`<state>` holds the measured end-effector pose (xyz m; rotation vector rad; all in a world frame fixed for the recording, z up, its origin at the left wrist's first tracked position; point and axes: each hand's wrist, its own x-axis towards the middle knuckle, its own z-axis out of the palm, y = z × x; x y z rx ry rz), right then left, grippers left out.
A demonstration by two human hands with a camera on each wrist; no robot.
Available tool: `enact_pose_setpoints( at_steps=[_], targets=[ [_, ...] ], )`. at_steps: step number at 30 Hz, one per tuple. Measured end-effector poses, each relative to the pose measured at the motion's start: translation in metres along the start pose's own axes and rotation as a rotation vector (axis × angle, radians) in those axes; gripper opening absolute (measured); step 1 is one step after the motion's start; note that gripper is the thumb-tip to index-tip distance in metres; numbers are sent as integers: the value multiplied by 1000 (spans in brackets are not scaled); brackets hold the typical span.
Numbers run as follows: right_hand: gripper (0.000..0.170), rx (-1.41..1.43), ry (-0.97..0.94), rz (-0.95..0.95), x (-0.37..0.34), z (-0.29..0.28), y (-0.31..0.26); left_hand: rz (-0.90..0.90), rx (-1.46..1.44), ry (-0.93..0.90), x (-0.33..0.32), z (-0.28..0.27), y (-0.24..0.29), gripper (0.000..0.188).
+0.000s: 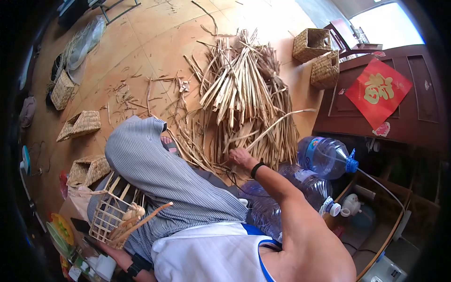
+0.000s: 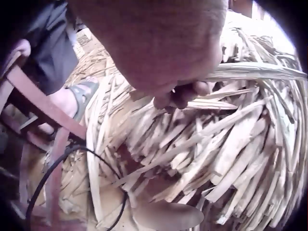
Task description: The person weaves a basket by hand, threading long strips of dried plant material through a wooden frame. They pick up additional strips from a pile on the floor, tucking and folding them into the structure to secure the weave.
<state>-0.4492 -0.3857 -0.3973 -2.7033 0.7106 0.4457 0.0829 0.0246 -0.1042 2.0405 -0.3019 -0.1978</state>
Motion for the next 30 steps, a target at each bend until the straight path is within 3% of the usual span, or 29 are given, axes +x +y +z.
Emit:
enact_pose_setpoints(
  at_steps=[2, 5, 6, 9, 12, 14, 16, 18, 20, 22, 23, 26, 30],
  targets=[
    [21, -31, 90, -12, -5, 5, -4, 42, 39, -25, 2, -18, -19, 68],
    [15, 1, -232, 78, 15, -18, 1, 124, 252, -49, -12, -19, -7, 64],
    [15, 19, -203, 81, 14, -25, -5, 156, 338, -57, -15, -14, 2, 62],
    [13, 30, -90, 46, 30, -41, -15, -57, -75, 34, -10, -6, 5, 63],
    [17, 208, 267, -13, 55, -58, 3, -69, -58, 59, -7, -2, 11, 63],
    [6, 405, 286, 191, 87, -137, 14, -56, -28, 55, -5, 2, 13, 63],
    [11, 189, 338, 346, 123, -155, 45, -45, -14, 57, -6, 3, 14, 63],
    [18, 58, 396, 379, 150, -156, 73, -42, -7, 65, -10, 5, 14, 63],
    [21, 40, 200, 445, 173, -153, 91, -40, -3, 70, -13, 5, 14, 63],
    [23, 5, 18, 349, 180, -148, 107, -43, 2, 79, -15, 6, 14, 64],
    [25, -105, 54, 256, 180, -144, 113, -47, 2, 80, -14, 7, 14, 64],
    [40, -182, 28, 239, 187, -136, 129, -55, 14, 81, -13, 13, 13, 64],
    [32, -134, -51, 202, 161, -140, 101, -66, 17, 71, -11, 18, 11, 64]
  ],
)
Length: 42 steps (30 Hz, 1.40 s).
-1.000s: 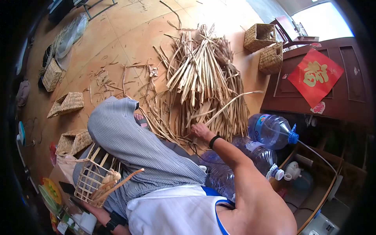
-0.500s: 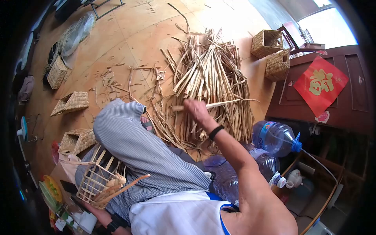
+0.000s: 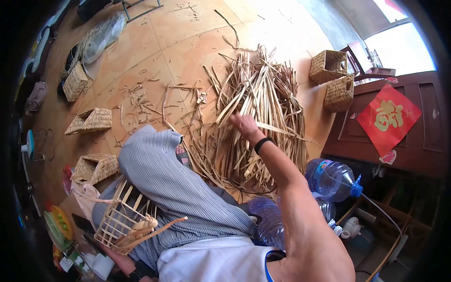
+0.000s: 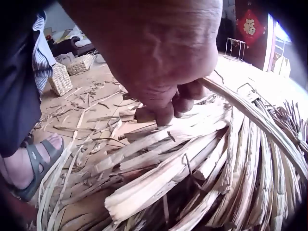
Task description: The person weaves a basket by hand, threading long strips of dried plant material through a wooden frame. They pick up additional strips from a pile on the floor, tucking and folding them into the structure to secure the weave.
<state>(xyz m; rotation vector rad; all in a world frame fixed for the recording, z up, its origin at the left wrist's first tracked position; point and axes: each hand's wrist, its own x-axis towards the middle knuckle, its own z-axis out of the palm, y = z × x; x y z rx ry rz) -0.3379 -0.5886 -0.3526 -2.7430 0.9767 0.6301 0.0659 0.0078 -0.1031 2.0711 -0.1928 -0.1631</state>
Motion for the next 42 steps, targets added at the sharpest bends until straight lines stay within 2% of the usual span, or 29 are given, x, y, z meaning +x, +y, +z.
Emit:
enact_pose_setpoints(
  at_steps=[1, 2, 5, 7, 9, 10, 12, 14, 15, 18, 19, 20, 22, 23, 24, 25, 26, 27, 30, 32, 33, 35, 36, 38, 39, 40, 41, 42],
  targets=[
    [31, 16, -35, -38, -8, 6, -8, 0, -3, -5, 0, 1, 0, 65],
    [32, -33, -22, -170, -18, 11, -13, 2, -6, -5, 2, 2, -1, 65],
    [30, 7, 109, -95, -38, 9, -8, 2, -5, -9, 3, 2, -2, 65],
    [28, 285, -202, 6, -51, 3, -42, 4, -9, -21, 5, 4, -3, 66],
    [27, 219, -381, -108, -73, 8, -88, 6, -18, -27, 5, 3, -3, 66],
    [26, 11, -406, -274, -91, 15, -111, 5, -24, -26, 4, 1, -4, 66],
    [31, 121, -524, -484, -113, 44, -138, 9, -30, -25, 5, -1, -6, 67],
    [33, -103, -456, -552, -140, 43, -159, 11, -29, -39, 6, -4, -7, 67],
    [18, 128, -218, -414, -153, 45, -160, 9, -34, -38, 6, -4, -8, 67],
    [19, 318, -130, -342, -151, 54, -161, 14, -48, -50, 6, -10, -7, 68],
    [21, 368, -164, -325, -144, 47, -152, 15, -48, -53, 6, -13, -9, 68],
    [26, 371, -211, -160, -140, 42, -144, 11, -58, -57, 6, -18, -13, 69],
    [19, 196, 0, -167, -147, 33, -125, 4, -90, -91, 14, -33, -33, 66],
    [30, 236, -164, -117, -152, 19, -130, 0, -112, -114, 20, -41, -48, 64],
    [27, 302, -153, -328, -162, 66, -132, -18, -180, -95, 18, -33, -42, 63],
    [23, 415, -382, -226, -171, 113, -141, -35, -249, -76, 16, -26, -36, 62],
    [30, 632, -456, -491, -186, 139, -138, -97, -302, -59, 13, -11, -15, 59],
    [33, 781, -522, -383, -201, 152, -132, -156, -354, -45, 14, 2, 2, 57],
    [48, 1230, -712, -19, -246, 176, -116, -278, -477, 5, 23, 0, -4, 52],
    [45, 1869, -930, 162, -228, 186, -112, -322, -502, -9, 30, -2, -12, 52],
    [41, 1790, -951, 11, -211, 241, -109, -321, -506, -35, 29, 1, -12, 51],
    [29, 1445, -584, 159, -168, 120, -68, -220, -464, -139, 20, 4, -4, 49],
    [24, 1319, -420, 255, -153, 62, -53, -261, -551, -86, 18, 7, -5, 41],
    [14, 1338, -136, 422, -140, -56, -48, -329, -726, 30, 13, 10, -11, 26],
    [14, 1463, -33, 246, -122, -77, -34, -311, -743, 9, 18, 17, 4, 16],
    [14, 1721, 246, 176, -124, -88, -30, -334, -706, 79, 12, 25, 21, 14],
    [14, 1648, 356, 185, -114, -104, -22, -326, -736, 47, 10, 25, 24, 13],
    [11, 1552, 445, 144, -108, -119, -11, -333, -703, 108, 8, 33, 38, 14]
  ],
)
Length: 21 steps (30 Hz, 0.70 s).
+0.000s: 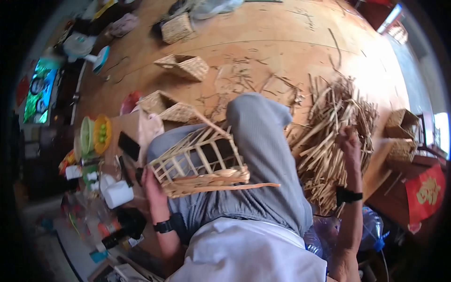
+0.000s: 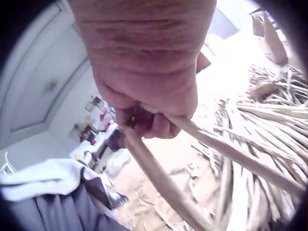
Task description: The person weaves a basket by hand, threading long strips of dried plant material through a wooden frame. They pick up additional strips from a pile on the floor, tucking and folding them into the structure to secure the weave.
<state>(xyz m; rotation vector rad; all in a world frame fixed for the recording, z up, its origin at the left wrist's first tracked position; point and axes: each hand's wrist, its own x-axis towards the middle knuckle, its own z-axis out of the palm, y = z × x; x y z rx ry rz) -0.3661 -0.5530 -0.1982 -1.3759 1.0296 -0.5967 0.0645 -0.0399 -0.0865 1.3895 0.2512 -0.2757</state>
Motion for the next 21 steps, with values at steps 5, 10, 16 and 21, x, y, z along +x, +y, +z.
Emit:
enact_pose_setpoints(
  at_steps=[5, 10, 16, 21],
  targets=[
    [21, -31, 184, -279, -11, 31, -134, 5, 39, -111, -22, 6, 16, 17],
    [29, 77, -103, -411, -59, 61, -194, -5, 25, -288, -32, -16, 20, 18],
    [29, 165, -537, -245, -129, 180, -216, 162, 197, -305, -58, -22, 40, 20],
    [20, -396, -762, -552, -154, 242, -245, 230, 200, -312, -99, -6, 74, 15]
  ],
)
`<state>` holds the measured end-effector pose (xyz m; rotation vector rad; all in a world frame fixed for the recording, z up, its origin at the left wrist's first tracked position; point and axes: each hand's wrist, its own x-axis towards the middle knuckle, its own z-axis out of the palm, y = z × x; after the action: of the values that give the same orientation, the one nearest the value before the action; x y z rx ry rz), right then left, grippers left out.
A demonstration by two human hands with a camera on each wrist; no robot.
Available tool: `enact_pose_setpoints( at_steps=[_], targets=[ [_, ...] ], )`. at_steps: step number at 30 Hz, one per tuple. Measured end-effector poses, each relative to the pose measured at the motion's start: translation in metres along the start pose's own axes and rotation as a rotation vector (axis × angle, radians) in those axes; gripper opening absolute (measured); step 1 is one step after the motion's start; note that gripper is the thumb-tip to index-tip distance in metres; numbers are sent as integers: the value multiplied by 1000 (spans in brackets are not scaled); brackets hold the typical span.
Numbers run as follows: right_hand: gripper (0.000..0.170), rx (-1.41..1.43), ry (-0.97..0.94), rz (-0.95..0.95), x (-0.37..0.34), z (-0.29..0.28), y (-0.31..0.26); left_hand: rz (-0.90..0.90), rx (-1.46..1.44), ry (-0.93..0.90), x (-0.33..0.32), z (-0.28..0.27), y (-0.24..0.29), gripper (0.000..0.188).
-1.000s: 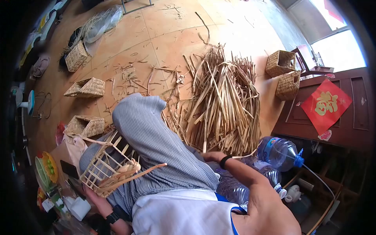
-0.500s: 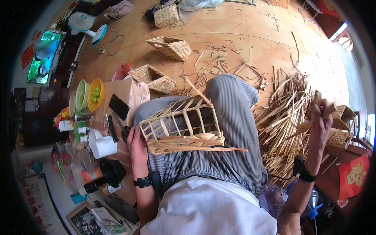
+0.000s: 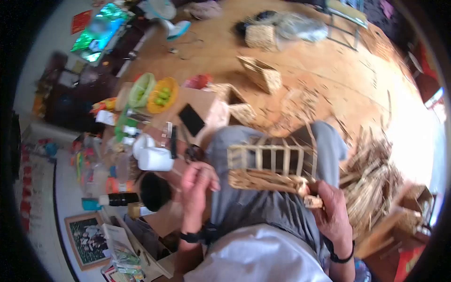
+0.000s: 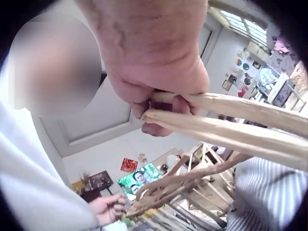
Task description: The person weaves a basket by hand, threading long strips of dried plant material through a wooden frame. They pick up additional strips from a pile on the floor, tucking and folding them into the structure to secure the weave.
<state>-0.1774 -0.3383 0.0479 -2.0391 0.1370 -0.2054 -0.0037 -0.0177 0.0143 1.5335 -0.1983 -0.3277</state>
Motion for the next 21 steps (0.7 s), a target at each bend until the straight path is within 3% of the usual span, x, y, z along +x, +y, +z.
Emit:
enact_pose_setpoints(
  at_steps=[3, 5, 7, 10, 12, 14, 16, 19, 20, 21],
  targets=[
    [22, -92, 6, -82, 20, 12, -14, -45, -43, -148, -10, 20, 11, 10],
    [25, -269, 64, -53, 20, 5, -3, 132, 276, -240, -7, 34, 17, 18],
    [27, -222, 206, 18, 12, -11, 26, 418, 543, -231, 7, 42, 28, 20],
    [31, -500, 404, 200, -3, -62, 58, 387, 798, -86, 17, 44, 24, 27],
    [37, -687, 498, 206, -12, -100, 60, 355, 864, 12, 24, 35, 3, 31],
    [45, -932, 472, 0, -29, -139, 62, 157, 757, 43, 22, 28, -16, 29],
    [42, -1198, 478, -120, -29, -152, 85, 38, 516, 9, 25, 24, -34, 26],
    [29, -836, 422, 265, -19, -123, 121, 108, 816, -108, 20, 27, -8, 28],
    [17, -1028, 431, 121, -33, -122, 209, 152, 791, -108, 20, 26, -12, 30],
    [2, -1037, 426, 113, -39, -105, 228, 194, 766, -109, 21, 25, -21, 31]
  ],
)
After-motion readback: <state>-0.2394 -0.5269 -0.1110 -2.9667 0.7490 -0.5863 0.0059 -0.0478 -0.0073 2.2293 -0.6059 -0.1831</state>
